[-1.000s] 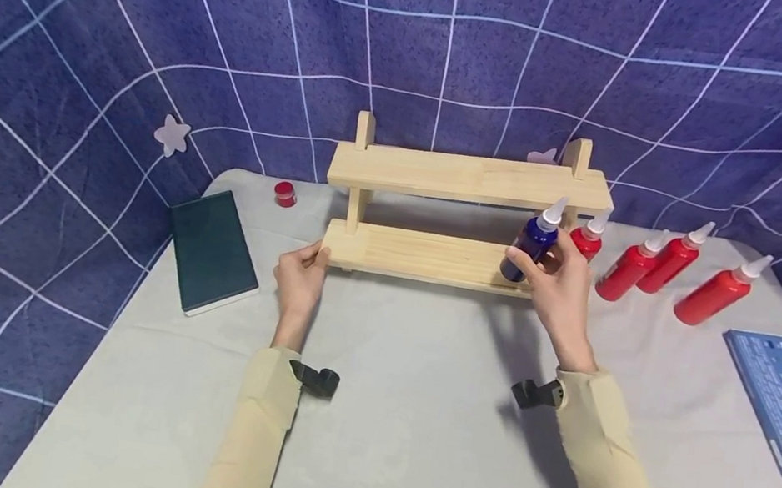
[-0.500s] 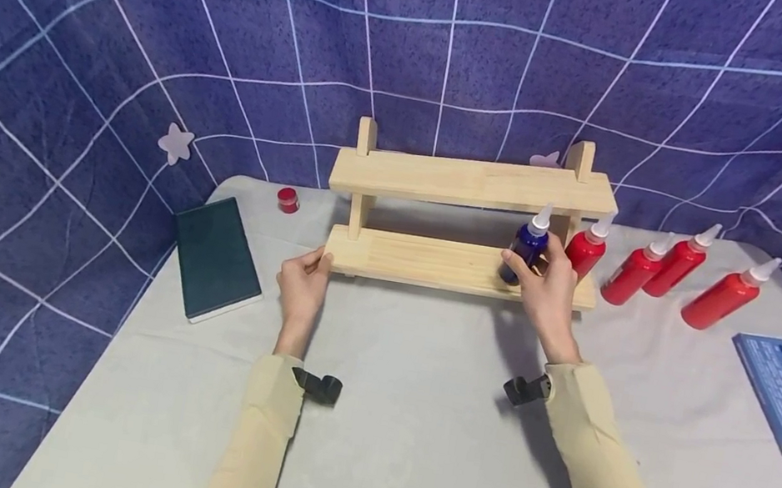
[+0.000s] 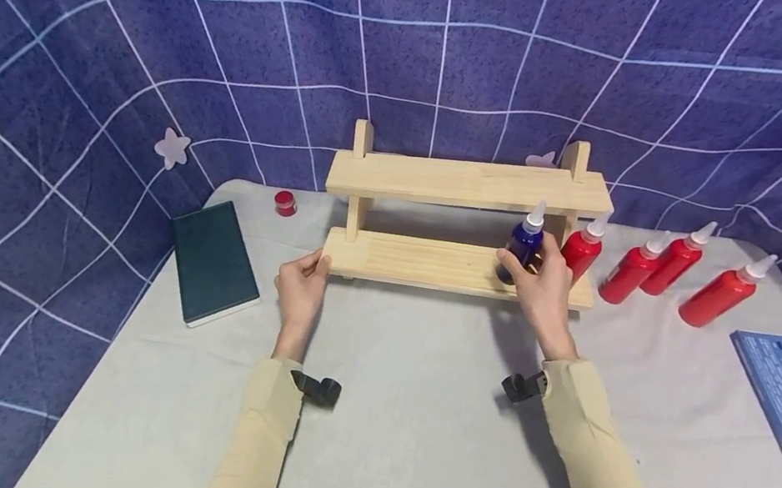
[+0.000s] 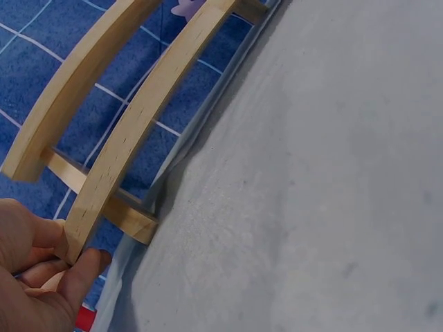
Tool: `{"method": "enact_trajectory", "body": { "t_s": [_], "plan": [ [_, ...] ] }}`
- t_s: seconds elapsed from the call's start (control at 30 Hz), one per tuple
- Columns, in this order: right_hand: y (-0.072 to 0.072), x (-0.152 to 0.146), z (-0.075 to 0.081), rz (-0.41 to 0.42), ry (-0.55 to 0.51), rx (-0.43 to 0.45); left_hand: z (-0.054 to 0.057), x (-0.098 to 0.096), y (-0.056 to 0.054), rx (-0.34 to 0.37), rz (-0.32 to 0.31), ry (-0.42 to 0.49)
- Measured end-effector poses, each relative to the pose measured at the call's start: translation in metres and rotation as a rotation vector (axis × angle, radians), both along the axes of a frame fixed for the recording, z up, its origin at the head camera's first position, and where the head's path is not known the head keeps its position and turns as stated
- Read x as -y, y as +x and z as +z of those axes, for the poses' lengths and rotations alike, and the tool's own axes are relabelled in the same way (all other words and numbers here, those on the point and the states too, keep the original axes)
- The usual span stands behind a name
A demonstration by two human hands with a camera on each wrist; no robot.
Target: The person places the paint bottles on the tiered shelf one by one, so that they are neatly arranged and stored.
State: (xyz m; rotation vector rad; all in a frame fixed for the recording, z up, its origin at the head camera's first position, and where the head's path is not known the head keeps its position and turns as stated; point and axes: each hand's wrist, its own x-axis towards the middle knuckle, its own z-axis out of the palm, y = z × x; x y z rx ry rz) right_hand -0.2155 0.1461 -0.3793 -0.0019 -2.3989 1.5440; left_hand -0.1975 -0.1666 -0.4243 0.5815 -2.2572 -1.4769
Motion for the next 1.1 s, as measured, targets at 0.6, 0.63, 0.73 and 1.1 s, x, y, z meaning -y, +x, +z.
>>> {"method": "enact_trajectory", "body": {
  "t_s": [0.6, 0.63, 0.73, 1.1],
  "plan": [
    [0.016, -0.004, 0.031, 0.052, -0.037, -0.135, -0.004, -0.002, 0.0, 0.012, -0.004, -0.012],
    [0.018, -0.004, 0.034, 0.061, -0.051, -0.147, -0.004, -0.002, -0.001, 0.012, -0.004, -0.016],
    [0.026, -0.006, 0.045, 0.077, -0.089, -0.185, -0.004, -0.002, -0.001, 0.01, -0.003, -0.025],
    [0.053, -0.022, 0.083, 0.046, -0.177, -0.289, -0.002, 0.0, -0.001, -0.007, -0.008, -0.028]
  ]
}}
